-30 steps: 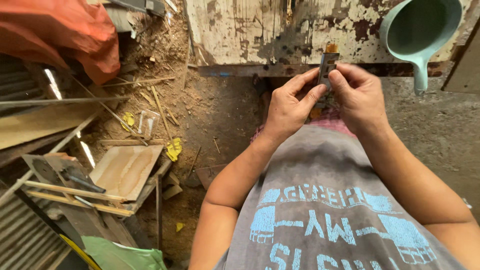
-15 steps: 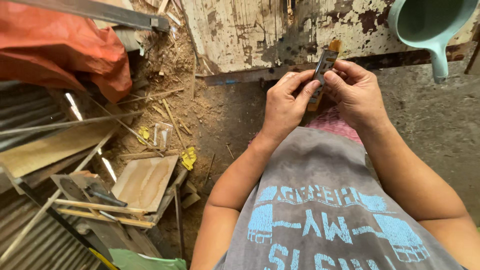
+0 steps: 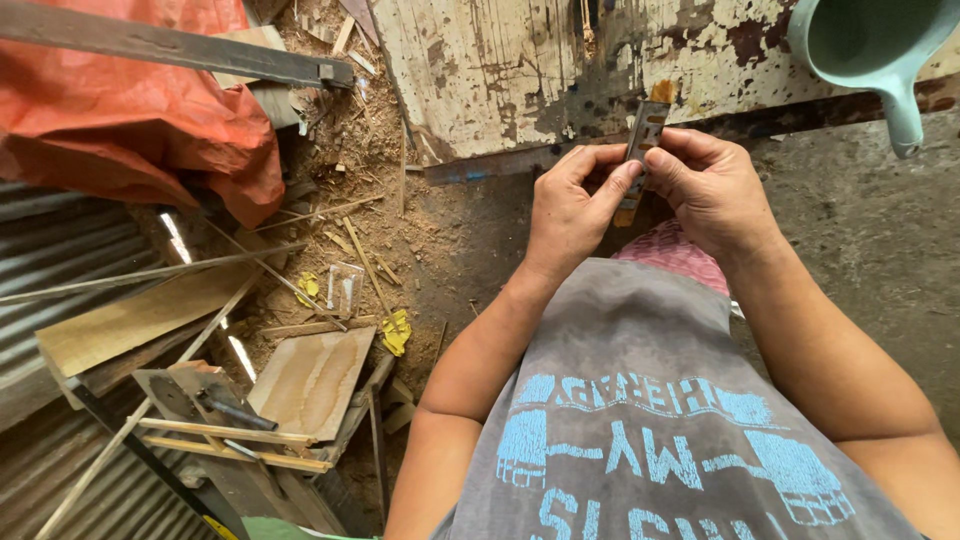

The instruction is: The person sharpens a small metal blade on a table saw blade, repeatedly dipping it into a green liquid in a ladle and rubbing the edge against the saw. The person inspects the blade between passes.

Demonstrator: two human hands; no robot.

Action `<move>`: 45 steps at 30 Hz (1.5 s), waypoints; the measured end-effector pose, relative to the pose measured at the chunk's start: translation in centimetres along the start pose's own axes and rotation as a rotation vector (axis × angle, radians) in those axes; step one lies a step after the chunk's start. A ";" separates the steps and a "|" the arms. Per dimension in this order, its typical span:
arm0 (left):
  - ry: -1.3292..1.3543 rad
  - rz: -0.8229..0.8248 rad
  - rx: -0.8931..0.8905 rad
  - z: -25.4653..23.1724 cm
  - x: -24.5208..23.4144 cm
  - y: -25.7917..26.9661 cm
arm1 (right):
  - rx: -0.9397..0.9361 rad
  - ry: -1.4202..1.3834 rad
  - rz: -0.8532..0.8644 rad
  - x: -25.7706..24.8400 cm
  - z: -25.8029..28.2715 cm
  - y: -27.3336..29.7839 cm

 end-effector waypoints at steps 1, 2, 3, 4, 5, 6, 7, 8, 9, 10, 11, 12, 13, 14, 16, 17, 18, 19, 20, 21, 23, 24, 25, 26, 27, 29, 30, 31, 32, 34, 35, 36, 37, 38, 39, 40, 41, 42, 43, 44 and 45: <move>-0.001 -0.005 0.015 0.0 0.1 -0.1 | 0.012 -0.001 -0.011 -0.1 0.0 -0.1; -0.003 -0.008 0.031 0.0 0.3 -0.1 | 0.024 -0.003 -0.023 -0.1 0.1 -0.2; -0.004 -0.011 0.046 0.0 0.4 -0.1 | 0.048 -0.010 -0.015 0.0 0.1 -0.3; 0.016 -0.002 0.015 0.2 0.5 -0.3 | 0.071 -0.017 -0.008 0.0 0.3 -0.4; 0.036 0.008 -0.017 0.3 0.7 -0.6 | 0.095 -0.024 0.000 0.0 0.4 -0.6; 0.057 0.018 -0.050 0.4 0.9 -0.8 | 0.107 -0.039 0.006 0.0 0.5 -0.8; 0.062 0.018 -0.052 0.4 1.1 -0.9 | 0.119 -0.054 0.013 0.1 0.6 -1.0; 0.065 0.015 -0.055 0.4 1.2 -1.1 | 0.134 -0.068 0.023 0.1 0.7 -1.3; 0.069 0.012 -0.058 0.5 1.3 -1.3 | 0.151 -0.075 0.033 0.0 0.9 -1.7; 0.055 0.006 -0.054 0.5 1.4 -1.5 | 0.171 -0.083 0.042 -0.2 0.9 -2.1; 0.041 0.000 -0.050 0.7 1.6 -1.8 | 0.191 -0.091 0.051 -0.3 0.9 -2.5; 0.027 -0.008 -0.043 0.7 1.8 -2.2 | 0.174 -0.069 0.057 -0.5 1.1 -3.1; 0.034 -0.010 -0.066 0.9 2.1 -2.6 | 0.157 -0.046 0.063 -0.8 1.2 -3.7; 0.041 -0.013 -0.090 1.1 2.5 -3.1 | 0.140 -0.024 0.069 -1.0 1.1 -4.4; 0.029 -0.023 -0.078 1.4 2.9 -4.4 | 0.161 -0.048 0.081 -1.2 0.8 -6.6; 0.009 -0.031 -0.043 1.5 2.8 -5.3 | 0.171 -0.060 0.085 -1.3 0.7 -7.8; -0.009 -0.038 -0.010 1.8 2.6 -6.4 | 0.204 -0.092 0.076 -1.5 0.5 -9.2; -0.026 -0.071 -0.057 2.5 2.0 -7.6 | 0.237 -0.123 0.067 -1.5 0.2 -10.7; -0.043 -0.105 -0.108 3.3 1.0 -8.9 | 0.274 -0.153 0.054 -1.7 -0.1 -11.9; -0.051 -0.143 -0.164 4.3 -0.1 -10.6 | 0.307 -0.189 0.039 -1.8 -0.4 -13.1; -0.221 -0.201 -0.267 6.8 -2.6 -14.8 | 0.370 -0.257 0.012 -1.8 -0.8 -15.4; -0.387 -0.217 -0.315 8.2 -4.1 -17.2 | 0.380 -0.267 0.017 -1.8 -0.9 -16.5; -0.491 -0.244 -0.188 9.2 -5.4 -19.9 | 0.389 -0.277 0.022 -1.7 -1.1 -17.4; -0.592 -0.267 -0.056 10.4 -6.4 -22.5 | 0.395 -0.288 0.027 -1.7 -1.2 -18.3; -0.639 -0.290 -0.021 11.9 -7.5 -25.2 | 0.379 -0.298 0.036 -1.7 -1.2 -19.3; -0.765 -0.357 0.155 14.8 -9.2 -31.1 | 0.352 -0.314 0.048 -1.7 -1.3 -20.7; -0.842 -0.401 0.311 16.0 -9.4 -34.2 | 0.340 -0.311 0.069 -1.5 -1.1 -21.5; -0.945 -0.444 0.354 17.3 -9.1 -37.4 | 0.328 -0.309 0.089 -1.4 -1.0 -22.1; -1.049 -0.484 0.396 18.4 -8.7 -40.2 | 0.318 -0.307 0.106 -1.3 -0.9 -22.5; -1.241 -0.547 0.393 20.2 -7.6 -42.5 | 0.304 -0.280 0.074 -1.0 -0.7 -23.6; -1.330 -0.570 0.347 21.2 -6.0 -42.3 | 0.293 -0.265 0.060 -0.8 -0.4 -24.3; -1.420 -0.585 0.294 21.9 -5.0 -41.7 | 0.308 -0.259 0.022 -0.7 -0.3 -24.6; -1.382 -0.623 0.332 22.0 -5.1 -41.2 | 0.322 -0.253 -0.015 -0.6 -0.2 -24.9; -1.343 -0.661 0.374 22.0 -5.2 -40.8 | 0.334 -0.249 -0.052 -0.4 -0.1 -25.4; -1.303 -0.698 0.415 21.9 -5.0 -40.9 | 0.307 -0.227 -0.060 -0.2 0.6 -26.3; -1.254 -0.707 0.440 22.1 -5.1 -40.4 | 0.303 -0.209 -0.071 -0.1 0.6 -26.6; -1.204 -0.715 0.465 22.2 -5.2 -39.8 | 0.300 -0.191 -0.083 0.0 0.5 -26.5; -1.137 -0.735 0.518 21.7 -4.9 -40.7 | 0.309 -0.193 -0.083 0.5 0.7 -27.1; -1.088 -0.750 0.557 21.2 -4.7 -41.4 | 0.318 -0.195 -0.084 0.8 0.9 -27.6; -1.050 -0.754 0.574 21.2 -4.9 -40.6 | 0.349 -0.193 -0.096 0.9 0.7 -27.3; -1.012 -0.757 0.591 21.2 -5.0 -39.9 | 0.341 -0.190 -0.086 1.0 0.7 -27.2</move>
Point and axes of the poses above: each hand's wrist, its own y-axis away from the middle knuckle, its own x-axis out of the palm, z = x × y, the point moved 3 cm from there along -y, towards the middle knuckle, and after that the axes turned 14 degrees about -z, right-handed, at the moved point
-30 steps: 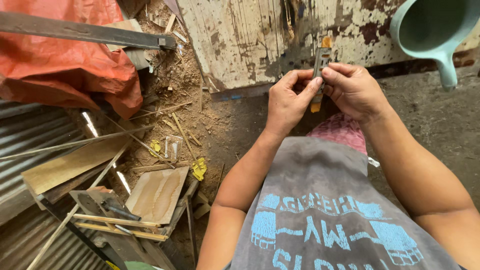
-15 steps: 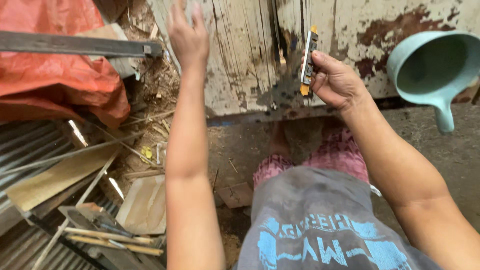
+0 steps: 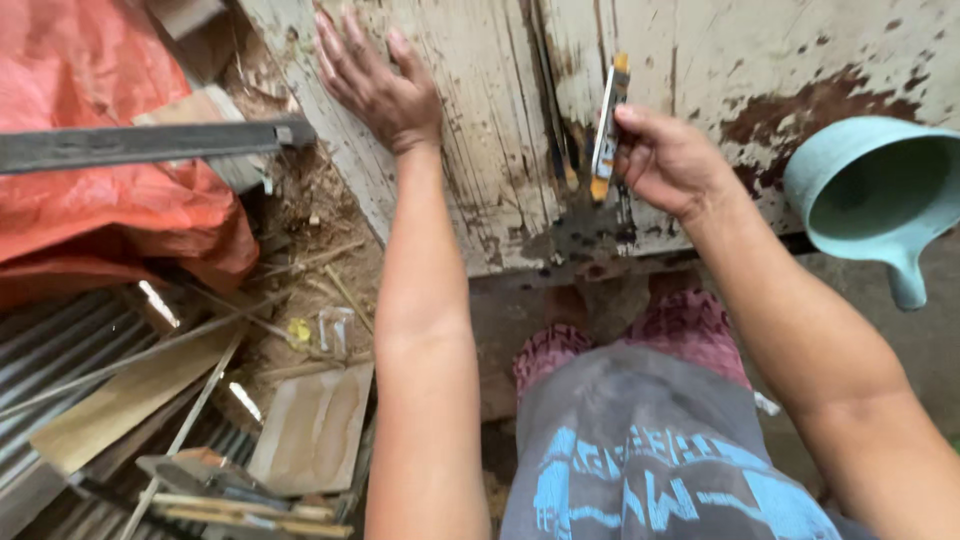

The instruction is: The person sharpens a small metal blade on a table saw blade, repeatedly dipping it into a green liquid in a ladle and rubbing the edge against the saw. The person inspects the blade between passes.

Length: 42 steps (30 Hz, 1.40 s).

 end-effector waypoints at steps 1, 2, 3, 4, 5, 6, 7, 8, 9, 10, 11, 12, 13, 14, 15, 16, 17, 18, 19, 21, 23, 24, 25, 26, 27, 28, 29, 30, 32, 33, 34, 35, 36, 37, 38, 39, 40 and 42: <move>-0.049 0.030 -0.003 0.0 -0.2 0.1 | -0.009 0.009 0.019 0.3 0.3 -0.3; -0.097 0.059 -0.007 -0.1 -0.3 0.1 | -0.018 0.019 0.038 0.6 0.4 -0.4; -0.145 0.079 -0.008 -0.2 -0.1 -0.3 | -0.015 0.024 0.040 1.0 0.5 -0.7; -0.135 0.065 -0.002 -0.4 -0.2 -0.6 | -0.011 0.029 0.042 1.3 0.7 -0.7; -0.126 0.057 0.005 -0.5 -0.3 -0.6 | -0.004 0.031 0.040 1.4 0.6 -0.7; -0.117 0.048 0.012 -0.6 -0.5 -0.7 | -0.027 0.053 0.014 1.6 0.7 -0.8; -0.110 0.053 0.012 -0.6 -0.6 -0.7 | -0.053 0.078 -0.011 1.8 0.9 -1.0; -0.104 0.057 0.011 -0.6 -0.7 -0.7 | -0.078 0.102 -0.037 2.1 1.0 -1.1; -0.095 0.060 0.008 -0.7 -0.6 -0.8 | -0.194 0.248 -0.109 2.5 1.4 -1.1; -0.095 0.055 0.013 -0.8 -0.6 -0.9 | -0.310 0.394 -0.182 3.2 1.7 -1.1; -0.097 0.051 0.015 -0.9 -0.7 -0.8 | -0.424 0.541 -0.252 3.9 1.9 -0.9; -0.099 0.048 0.018 -0.8 -0.7 -0.8 | -0.471 0.640 -0.282 4.6 1.7 -0.7; -0.103 0.055 0.015 -0.7 -0.7 -0.8 | -0.522 0.738 -0.314 5.3 1.4 -0.3; -0.106 0.062 0.013 -0.7 -0.7 -0.7 | -0.573 0.835 -0.346 5.9 1.2 -0.1; -0.107 0.074 0.014 -0.7 -0.7 -0.6 | -0.649 0.872 -0.342 6.5 0.9 0.1; -0.135 0.079 0.017 -0.6 -0.5 -0.5 | -0.724 0.908 -0.336 6.8 0.6 0.1; -0.161 0.085 0.022 -0.5 -0.3 -0.5 | -0.799 0.943 -0.333 6.9 0.3 0.1; -0.188 0.091 0.027 -0.4 0.0 -0.4 | -0.834 0.882 -0.283 6.8 0.0 0.1; -0.210 0.097 0.029 -0.2 0.2 -0.4 | -0.870 0.820 -0.236 6.6 -0.4 0.1; -0.253 0.108 0.032 0.0 0.7 -0.5 | -0.957 0.761 -0.184 6.0 -0.9 0.2; -0.222 0.118 0.027 0.0 0.5 -0.2 | -1.064 0.764 -0.168 5.8 -1.3 0.1; -0.207 0.121 0.025 -0.1 0.4 -0.2 | -1.030 0.745 -0.165 5.8 -1.3 -0.4; -0.209 0.121 0.031 -0.1 0.1 -0.2 | -0.989 0.724 -0.165 5.8 -1.5 -0.8; -0.210 0.120 0.037 -0.2 0.0 -0.3 | -0.948 0.701 -0.164 5.7 -1.6 -1.0; -0.209 0.115 0.042 -0.4 0.0 -0.5 | -1.005 0.724 -0.163 5.7 -1.5 -0.9; -0.207 0.122 0.044 -0.6 -0.2 -0.6 | -1.061 0.747 -0.161 5.8 -1.4 -0.7; -0.207 0.126 0.039 -0.7 -0.4 -0.8 | -1.119 0.775 -0.152 5.9 -1.2 -0.6; -0.207 0.129 0.035 -0.8 -0.5 -0.9 | -1.118 0.758 -0.138 6.1 -1.0 -0.7; -0.156 0.098 0.028 -1.1 -1.0 -0.9 | -1.104 0.722 -0.112 6.2 -1.1 -0.5; -0.127 0.079 0.026 -1.4 -1.1 -1.0 | -1.120 0.739 -0.113 6.2 -1.0 -0.5; -0.136 0.086 0.028 -1.4 -1.2 -1.1 | -1.137 0.755 -0.115 6.3 -1.0 -0.3; -0.146 0.091 0.031 -1.5 -1.2 -1.2 | -1.155 0.770 -0.115 6.4 -0.9 -0.3; -0.155 0.096 0.034 -1.5 -1.2 -1.4 | -1.169 0.796 -0.129 6.4 -0.7 -0.4; -0.146 0.087 0.038 -1.6 -1.3 -1.5 | -1.178 0.821 -0.146 6.5 -0.7 -0.3; -0.136 0.078 0.041 -1.7 -1.3 -1.5 | -1.187 0.846 -0.164 6.5 -0.7 -0.3; -0.128 0.071 0.042 -1.7 -1.4 -1.4 | -1.200 0.835 -0.156 6.6 -0.6 -0.2; -0.122 0.075 0.044 -1.6 -1.4 -1.3 | -1.213 0.823 -0.148 6.7 -0.6 -0.1; -0.114 0.074 0.041 -1.5 -1.3 -1.2 | -1.219 0.827 -0.147 7.2 -0.2 0.1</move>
Point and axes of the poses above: each hand's wrist, its own y-axis away from the middle knuckle, its own x-axis out of the palm, z = x × y, the point moved 3 cm from there along -y, towards the middle knuckle, and after that the axes turned 14 degrees about -z, right-handed, at the moved point
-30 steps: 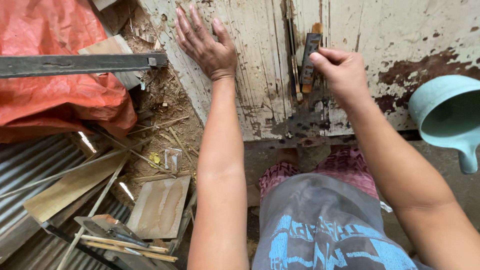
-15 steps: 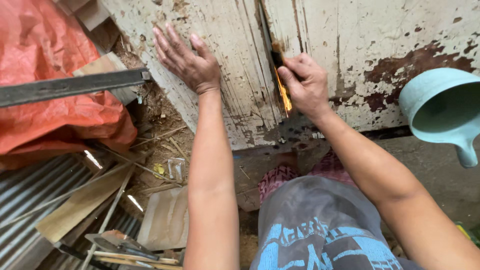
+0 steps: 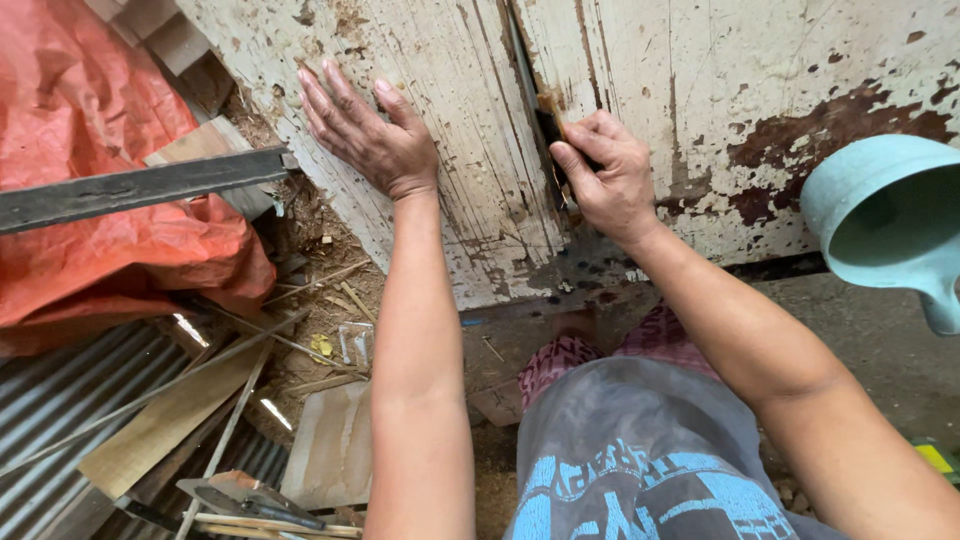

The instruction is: The person sharpens a small metal blade on a table saw blade, repeatedly dipping it into a green liquid in a ladle and rubbing the edge against the saw. The person inspects the blade between passes.

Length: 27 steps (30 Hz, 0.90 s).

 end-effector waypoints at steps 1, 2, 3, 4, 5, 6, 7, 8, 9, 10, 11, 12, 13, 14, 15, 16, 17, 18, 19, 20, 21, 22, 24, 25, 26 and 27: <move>-0.012 0.010 -0.002 0.1 0.3 0.0 | 0.015 0.017 0.000 0.0 0.4 -0.1; -0.024 0.020 -0.004 0.2 0.8 -0.2 | 0.030 0.034 0.001 -0.2 0.9 -0.2; -0.031 0.032 -0.007 0.4 0.9 -0.1 | 0.114 0.068 -0.014 -0.8 1.3 -0.1; -0.042 0.036 -0.001 0.8 0.5 0.4 | 0.199 0.101 -0.028 -1.8 1.9 0.4; -0.033 0.033 0.011 0.8 0.6 0.3 | 0.275 0.139 -0.062 -3.0 2.4 0.7; -0.024 0.030 0.023 0.7 0.7 0.1 | 0.158 0.158 -0.123 -5.5 3.6 1.1; -0.055 0.048 0.030 0.9 0.8 0.3 | 0.052 0.184 -0.179 -9.2 5.2 2.4; -0.085 0.065 0.038 1.2 0.9 0.3 | 0.161 0.320 -0.262 -13.8 6.7 4.4; -0.107 0.077 0.050 1.1 1.3 0.2 | 0.366 0.265 -0.419 -17.7 7.1 5.9; -0.077 0.082 0.049 1.1 1.5 0.4 | 0.339 0.296 -0.458 -21.2 7.3 6.2; -0.062 0.072 0.029 1.4 1.4 0.5 | 0.308 0.315 -0.467 -23.9 6.8 6.0; -0.047 0.062 0.008 1.5 1.6 0.6 | 0.277 0.334 -0.476 -26.3 6.2 5.9; -0.049 0.063 0.018 1.9 1.6 0.7 | 0.276 0.346 -0.474 -27.5 5.4 6.6; -0.051 0.064 0.027 2.1 1.6 0.9 | 0.340 0.260 -0.498 -28.5 4.4 7.4; -0.049 0.056 0.042 2.0 1.7 0.5 | 0.397 0.166 -0.534 -29.1 3.1 7.9; 0.069 0.020 0.002 1.7 1.8 -0.5 | 0.515 -0.029 -0.592 -29.7 1.5 8.2; 0.180 0.010 -0.036 1.5 0.8 -0.8 | 0.653 -0.215 -0.644 -30.6 0.9 9.2; 0.291 0.002 -0.077 0.6 -0.7 -0.8 | 0.695 -0.299 -0.638 -31.3 0.5 9.8; 0.434 -0.037 -0.184 -0.6 -3.1 -0.5 | 0.719 -0.401 -0.636 -31.4 -0.4 9.9; 0.560 -0.065 -0.262 -2.6 -6.3 0.1 | 0.741 -0.503 -0.632 -31.8 -0.6 10.3; 0.719 -0.057 -0.242 -6.8 -8.3 0.3 | 0.743 -0.532 -0.647 -32.1 -1.1 9.9; 0.886 -0.012 -0.179 -11.5 -10.7 1.1 | 0.744 -0.562 -0.661 -32.1 -1.5 9.6; 1.094 0.272 -0.005 -18.9 -20.4 7.9 | 0.815 -0.534 -0.626 -33.5 -0.6 11.7; 1.196 0.421 0.147 -24.1 -22.7 10.3 | 0.773 -0.525 -0.647 -34.2 -0.6 11.7; 1.236 0.553 0.299 -29.1 -24.5 12.6 | 0.732 -0.517 -0.668 -34.9 -0.5 11.7; 1.196 0.652 0.416 -33.1 -25.2 14.3 | 0.709 -0.494 -0.676 -35.6 -0.4 11.6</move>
Point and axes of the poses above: each hand's wrist, its own y-axis away from the middle knuckle, its own x-axis out of the palm, z = x × y, the point moved 3 cm from there along -y, towards the middle knuckle, and after that the axes turned 14 degrees about -z, right-handed, at the moved point
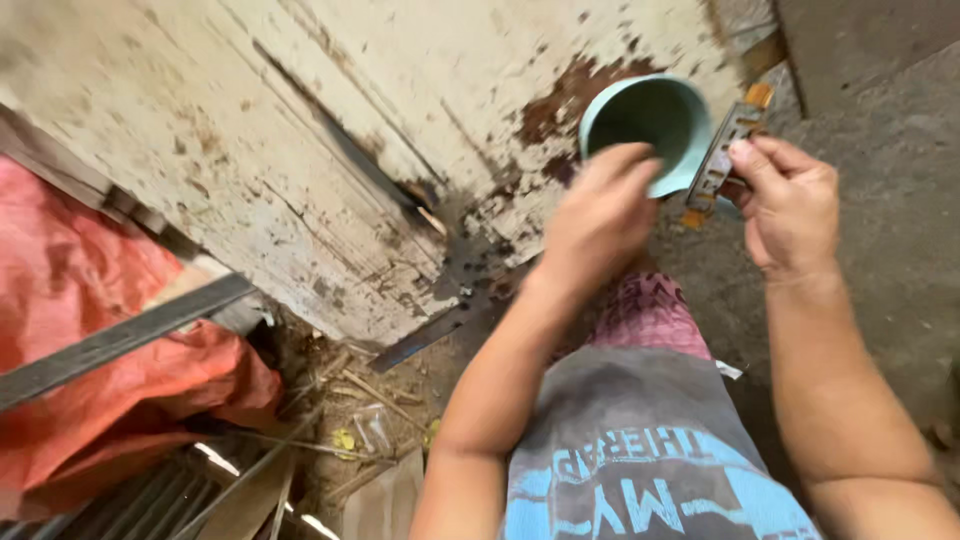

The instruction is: The person sharpens a small metal blade on a table saw blade, repeatedly dipping it into a green liquid in a ladle and rubbing the edge against the saw. The person inspects the blade between passes.

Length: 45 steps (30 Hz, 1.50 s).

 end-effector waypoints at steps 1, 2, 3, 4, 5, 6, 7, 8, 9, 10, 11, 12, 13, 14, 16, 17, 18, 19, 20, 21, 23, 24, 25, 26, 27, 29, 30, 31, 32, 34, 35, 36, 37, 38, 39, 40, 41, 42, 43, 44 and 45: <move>-0.080 0.106 -0.008 -0.3 3.4 -1.3 | -0.030 0.010 -0.006 -0.3 0.3 -0.3; -0.199 0.199 -0.034 0.2 6.1 -1.9 | -0.047 0.026 -0.019 -1.2 0.3 -0.3; -0.299 0.220 -0.057 1.1 8.2 -2.2 | -0.059 0.013 -0.008 -1.8 0.1 -0.4; -0.404 0.238 -0.088 2.0 9.9 -2.6 | -0.065 0.005 0.011 -2.1 -0.2 -0.7; -0.509 0.256 -0.119 2.7 11.1 -3.0 | -0.071 -0.004 0.029 -2.4 -0.3 -1.1; -0.493 0.271 -0.226 3.3 11.8 -3.3 | -0.049 -0.005 0.047 -2.6 -0.3 -1.2; -0.476 0.284 -0.333 3.5 12.0 -3.7 | -0.027 -0.005 0.065 -2.6 -0.4 -1.3; -0.455 0.286 -0.429 3.4 12.0 -4.6 | -0.020 -0.010 0.087 -2.3 -0.2 -1.6; -0.330 0.231 -0.537 2.9 11.3 -5.2 | 0.005 0.008 0.083 -1.9 -0.1 -1.8; -0.201 0.182 -0.647 2.3 10.1 -5.5 | 0.036 0.029 0.075 -1.7 0.1 -1.9; -0.070 0.130 -0.753 1.4 9.1 -5.8 | 0.067 0.051 0.068 -1.4 0.2 -2.0; 0.069 0.142 -0.800 0.0 8.5 -5.6 | 0.113 0.037 0.112 -1.0 0.0 -2.0; 0.208 0.152 -0.845 -1.3 7.9 -5.4 | 0.160 0.024 0.156 -0.4 -0.2 -2.2; 0.350 0.154 -0.886 -2.3 7.4 -5.4 | 0.203 0.013 0.206 0.2 -0.4 -2.6; 0.032 0.138 -0.575 -4.3 6.6 -6.2 | 0.260 -0.052 0.245 1.5 -1.0 -2.9; -0.126 0.128 -0.415 -5.0 6.2 -6.6 | 0.286 -0.085 0.265 2.1 -1.3 -3.0; -0.133 0.068 -0.423 -5.4 5.7 -6.7 | 0.275 -0.056 0.257 2.2 -1.2 -3.1; -0.140 0.008 -0.431 -5.5 5.0 -6.6 | 0.264 -0.028 0.249 2.4 -1.2 -3.3; -0.141 -0.054 -0.450 -5.4 4.5 -6.1 | 0.256 0.012 0.237 2.1 -1.1 -3.3; -0.173 -0.049 -0.443 -5.0 4.1 -5.6 | 0.263 -0.015 0.268 1.9 -0.9 -3.2; -0.229 -0.044 -0.428 -3.9 3.6 -4.6 | 0.273 -0.064 0.329 1.7 -0.3 -3.2; -0.135 -0.033 -0.511 -3.3 3.6 -3.9 | 0.296 -0.069 0.332 1.9 -0.2 -3.2; -0.040 -0.021 -0.591 -2.8 3.6 -3.1 | 0.320 -0.074 0.334 1.9 0.0 -3.3; 0.059 0.003 -0.676 -2.4 3.9 -2.2 | 0.350 -0.079 0.325 1.6 0.0 -3.1; 0.189 0.006 -0.744 -2.0 4.2 -1.6 | 0.367 -0.111 0.343 1.7 -0.1 -3.1; 0.457 -0.003 -0.880 -1.5 4.9 -0.4 | 0.405 -0.162 0.388 1.8 -0.4 -3.1; 0.446 -0.010 -0.886 -1.4 4.8 -0.1 | 0.414 -0.147 0.404 1.8 -0.4 -3.0; 0.435 -0.016 -0.892 -1.4 4.8 0.0 | 0.423 -0.131 0.420 1.6 -0.3 -3.0; 0.424 -0.023 -0.896 -1.4 4.7 0.1 | 0.430 -0.117 0.437 1.5 -0.3 -3.0; 0.374 -0.030 -0.895 -1.6 4.4 0.2 | 0.436 -0.113 0.456 1.4 -0.4 -3.1; 0.349 -0.030 -0.894 -1.8 4.4 0.2 | 0.438 -0.113 0.464 1.1 -0.4 -3.2; 0.381 -0.037 -0.895 -2.0 4.4 0.1 | 0.429 -0.113 0.467 1.0 -0.4 -3.4; 0.414 -0.044 -0.896 -2.3 4.5 0.0 | 0.419 -0.113 0.470 0.8 -0.4 -3.6; 0.447 -0.048 -0.898 -2.5 4.5 -0.1 | 0.410 -0.112 0.469 0.6 -0.5 -3.8; 0.460 -0.051 -0.896 -2.7 4.3 -0.2 | 0.419 -0.119 0.472 0.5 -0.7 -3.9; 0.473 -0.052 -0.894 -3.1 4.1 -0.3 | 0.429 -0.126 0.472 0.4 -0.8 -4.0; 0.486 -0.053 -0.893 -3.5 3.8 -0.5 | 0.438 -0.134 0.472 0.3 -0.7 -4.0; 0.396 -0.080 -0.850 -3.7 3.0 -0.5 | 0.471 -0.154 0.486 0.5 -0.7 -3.8; 0.307 -0.107 -0.807 -3.9 1.6 -0.2 | 0.504 -0.175 0.500 0.7 -0.7 -3.6; 0.215 -0.139 -0.764 -3.9 -0.2 0.3 | 0.540 -0.194 0.519 1.2 -0.7 -3.2; 0.232 -0.151 -0.750 -3.6 -2.2 1.3 | 0.558 -0.180 0.516 1.5 -0.6 -2.7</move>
Point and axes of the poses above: each hand's wrist, its own y-axis away from the middle knuckle, its own x-axis out of the palm, z = x × y, the point moved 3 cm from there along -y, towards the middle knuckle, and after that the axes turned 14 degrees about -z, right-handed, at the moved point
